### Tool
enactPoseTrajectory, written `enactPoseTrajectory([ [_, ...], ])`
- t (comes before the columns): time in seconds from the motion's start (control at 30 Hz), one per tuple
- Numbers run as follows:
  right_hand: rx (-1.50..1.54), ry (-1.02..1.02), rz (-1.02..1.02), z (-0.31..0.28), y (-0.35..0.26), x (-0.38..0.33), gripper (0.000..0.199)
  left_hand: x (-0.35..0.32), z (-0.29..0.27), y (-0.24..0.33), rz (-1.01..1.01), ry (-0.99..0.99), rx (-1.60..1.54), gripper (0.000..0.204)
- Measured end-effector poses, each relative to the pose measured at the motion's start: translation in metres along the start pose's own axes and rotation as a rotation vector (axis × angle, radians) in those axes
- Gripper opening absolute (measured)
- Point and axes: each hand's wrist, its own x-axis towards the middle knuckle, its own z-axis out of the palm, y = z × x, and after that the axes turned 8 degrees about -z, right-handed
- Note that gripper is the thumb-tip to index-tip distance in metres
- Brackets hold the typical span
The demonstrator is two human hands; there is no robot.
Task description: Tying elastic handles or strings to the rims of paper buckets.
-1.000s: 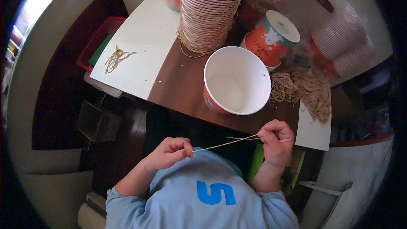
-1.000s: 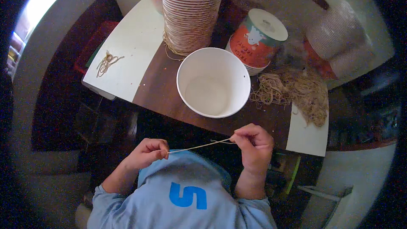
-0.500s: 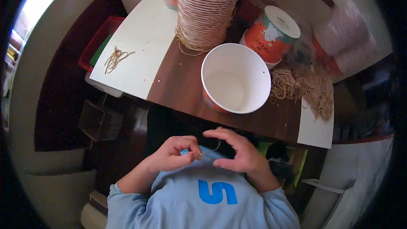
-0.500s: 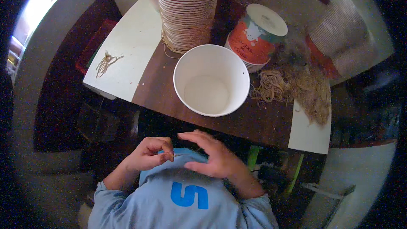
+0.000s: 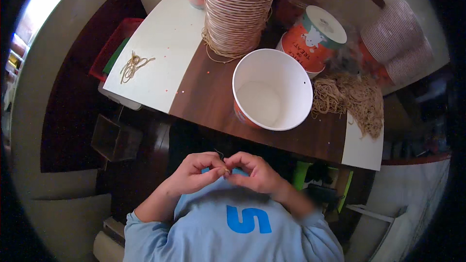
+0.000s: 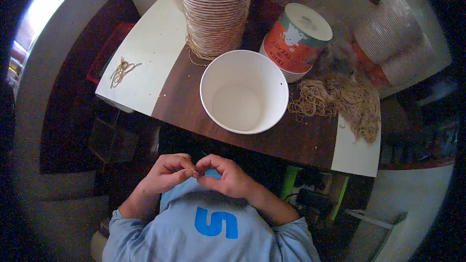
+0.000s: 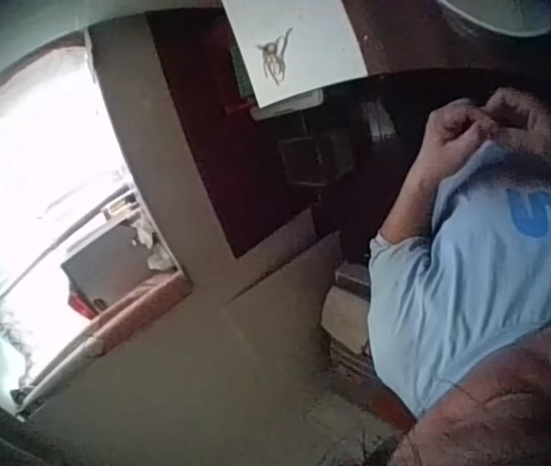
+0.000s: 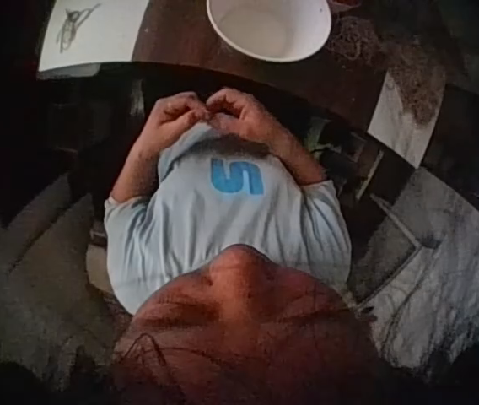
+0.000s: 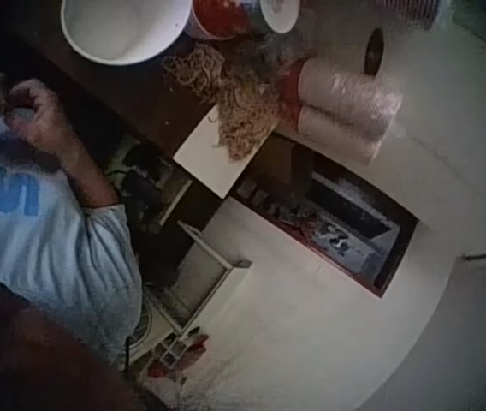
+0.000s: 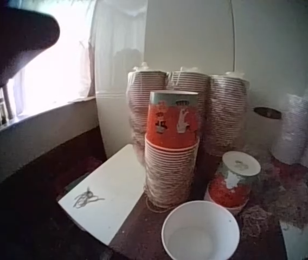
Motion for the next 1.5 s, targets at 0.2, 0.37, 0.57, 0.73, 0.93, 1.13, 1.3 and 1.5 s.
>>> enactPoseTrajectory([
  [0.2, 0.105, 0.09, -0.091, 0.0, -0.006, 0.002, 0.009, -0.002, -0.003, -0.003, -0.015, 0.007, -0.009, 0.012],
  [0.37, 0.291, 0.183, -0.064, 0.0, -0.017, -0.002, 0.005, -0.003, -0.004, -0.008, -0.058, -0.02, -0.028, 0.012],
  [0.57, -0.089, 0.172, 0.041, -0.004, -0.028, -0.005, 0.006, 0.005, 0.004, -0.004, -0.153, 0.126, -0.068, 0.016],
  [0.73, -0.534, 0.168, -0.149, 0.003, -0.036, 0.0, 0.006, 0.007, 0.016, 0.013, -0.123, 0.095, 0.079, 0.017],
  [0.93, -0.788, 0.192, -0.249, 0.009, -0.042, -0.002, 0.007, 0.005, 0.016, 0.003, -0.143, 0.142, 0.15, 0.011],
  [1.13, -0.847, 0.279, -0.264, -0.001, -0.054, -0.008, 0.009, -0.004, -0.003, -0.011, -0.105, 0.316, 0.131, 0.01],
  [1.3, -0.83, 0.251, -0.244, -0.002, -0.057, -0.008, 0.008, 0.0, 0.001, -0.008, -0.093, 0.287, 0.076, 0.015],
  [1.5, -0.798, 0.245, -0.227, -0.003, -0.06, -0.006, 0.007, 0.008, 0.01, -0.004, -0.234, 0.033, -0.245, 0.028],
])
